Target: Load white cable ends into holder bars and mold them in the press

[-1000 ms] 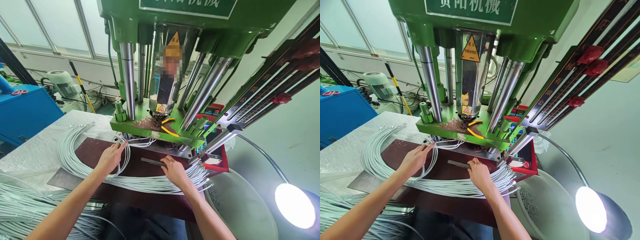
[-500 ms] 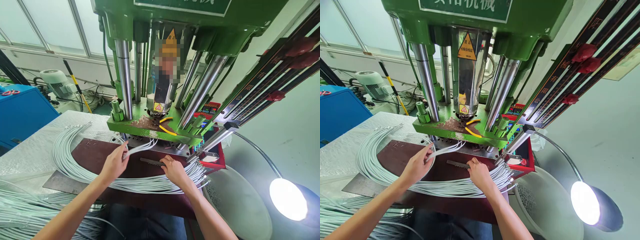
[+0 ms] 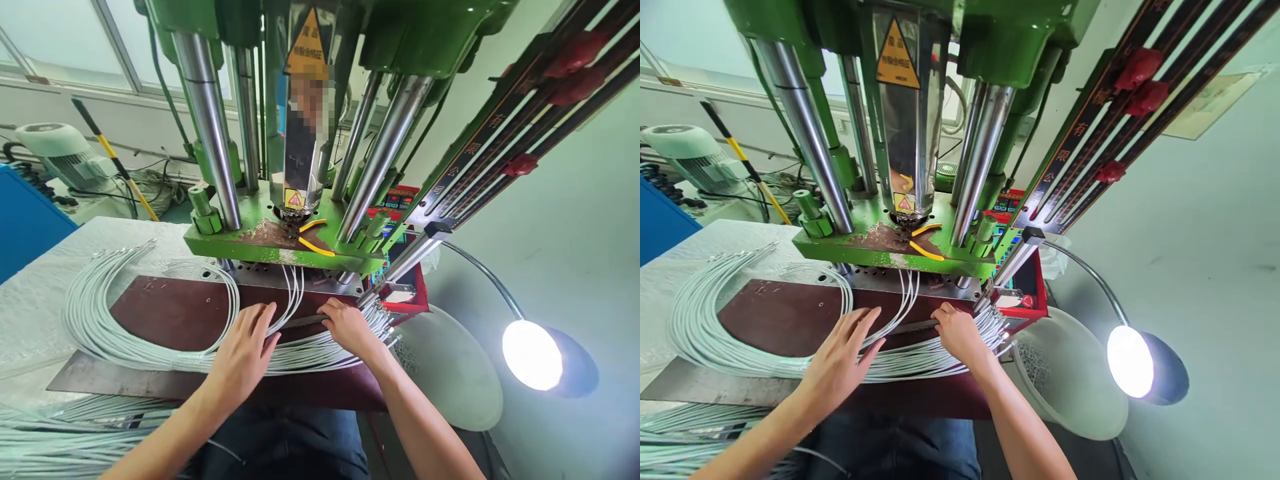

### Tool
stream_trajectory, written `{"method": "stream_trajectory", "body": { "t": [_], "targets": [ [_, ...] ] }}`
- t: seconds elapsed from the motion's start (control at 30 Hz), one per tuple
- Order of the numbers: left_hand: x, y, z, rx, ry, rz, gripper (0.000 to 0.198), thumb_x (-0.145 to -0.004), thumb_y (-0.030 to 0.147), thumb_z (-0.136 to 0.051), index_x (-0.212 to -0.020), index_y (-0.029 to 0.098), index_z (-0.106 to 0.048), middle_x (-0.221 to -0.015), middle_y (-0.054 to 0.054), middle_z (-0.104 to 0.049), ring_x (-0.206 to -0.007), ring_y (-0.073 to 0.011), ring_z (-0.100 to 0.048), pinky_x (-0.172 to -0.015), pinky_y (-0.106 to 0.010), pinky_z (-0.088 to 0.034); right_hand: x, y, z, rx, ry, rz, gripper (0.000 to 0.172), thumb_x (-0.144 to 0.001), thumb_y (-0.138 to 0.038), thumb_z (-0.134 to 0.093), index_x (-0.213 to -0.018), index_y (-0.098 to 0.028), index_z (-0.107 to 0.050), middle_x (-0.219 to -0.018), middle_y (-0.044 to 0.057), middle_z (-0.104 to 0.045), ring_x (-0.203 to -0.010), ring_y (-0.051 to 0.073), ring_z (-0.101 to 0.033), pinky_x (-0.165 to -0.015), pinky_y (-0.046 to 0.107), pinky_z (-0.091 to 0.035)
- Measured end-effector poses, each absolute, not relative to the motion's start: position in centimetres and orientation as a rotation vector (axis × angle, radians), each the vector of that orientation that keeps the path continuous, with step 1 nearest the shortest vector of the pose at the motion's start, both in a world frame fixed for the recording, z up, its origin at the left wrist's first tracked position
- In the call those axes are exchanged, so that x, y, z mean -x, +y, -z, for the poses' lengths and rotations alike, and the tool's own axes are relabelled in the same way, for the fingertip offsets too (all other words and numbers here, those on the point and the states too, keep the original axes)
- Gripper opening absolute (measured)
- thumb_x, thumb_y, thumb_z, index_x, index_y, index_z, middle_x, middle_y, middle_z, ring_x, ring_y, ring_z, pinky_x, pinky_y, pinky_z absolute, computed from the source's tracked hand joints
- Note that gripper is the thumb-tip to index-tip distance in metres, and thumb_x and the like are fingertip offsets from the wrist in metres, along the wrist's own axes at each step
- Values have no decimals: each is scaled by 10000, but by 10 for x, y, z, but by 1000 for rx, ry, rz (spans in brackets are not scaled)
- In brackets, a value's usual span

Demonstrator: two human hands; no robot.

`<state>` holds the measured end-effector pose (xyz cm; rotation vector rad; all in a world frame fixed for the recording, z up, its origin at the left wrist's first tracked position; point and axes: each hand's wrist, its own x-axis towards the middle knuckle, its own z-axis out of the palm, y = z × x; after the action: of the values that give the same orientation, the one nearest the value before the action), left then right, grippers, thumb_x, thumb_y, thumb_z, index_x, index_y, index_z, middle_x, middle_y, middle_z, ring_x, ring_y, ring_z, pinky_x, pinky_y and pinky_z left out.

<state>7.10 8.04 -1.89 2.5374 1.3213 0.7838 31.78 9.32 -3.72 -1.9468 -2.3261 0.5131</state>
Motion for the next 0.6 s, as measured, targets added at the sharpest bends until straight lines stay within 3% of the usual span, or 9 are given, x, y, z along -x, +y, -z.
{"method": "stream_trajectory", "body": {
  "t": [0.07,0.13,0.33,0.5,0.6],
  "targets": [
    [-80,66,17,-2651,1046,-910,394,-930,167,-479,-1323,194,-501,-1118,-111,-660,-1061,-231,-641,-950,-365,-534,-319,91,39,1970,-2259,-476,291,-903,-155,-535,-1174,-200,-632,-1193,78,-619,-1043,189,-628,-928,296,-470],
    [-86,57,23,-2691,871,-823,377,-941,160,-440,-1305,211,-522,-1107,-91,-672,-1039,-213,-655,-922,-341,-555,-321,85,41,1996,-2188,-430,312,-918,-165,-516,-1219,-174,-599,-1227,101,-603,-1090,197,-603,-960,311,-463],
    [-61,65,60,-2781,1044,-541,425,-937,394,-483,-1288,167,-561,-1309,-146,-622,-1182,-300,-611,-960,-454,-548,-342,44,53,1835,-2078,-322,242,-971,-280,-470,-1090,-172,-652,-1128,106,-662,-1114,240,-586,-1009,416,-461],
    [-25,57,63,-2966,908,-653,376,-943,195,-501,-1311,152,-558,-1295,-146,-644,-1244,-272,-577,-1023,-410,-519,-356,7,62,1681,-1961,-195,265,-964,-293,-497,-1174,-193,-624,-1219,110,-648,-1268,263,-514,-1082,508,-408],
    [-17,46,67,-3017,868,-715,427,-904,69,-517,-1318,160,-558,-1250,-123,-677,-1252,-262,-570,-1049,-405,-502,-349,-9,57,1619,-1821,-203,239,-958,-271,-514,-1165,-213,-619,-1175,97,-666,-1199,240,-571,-1038,457,-470]
  ]
}}
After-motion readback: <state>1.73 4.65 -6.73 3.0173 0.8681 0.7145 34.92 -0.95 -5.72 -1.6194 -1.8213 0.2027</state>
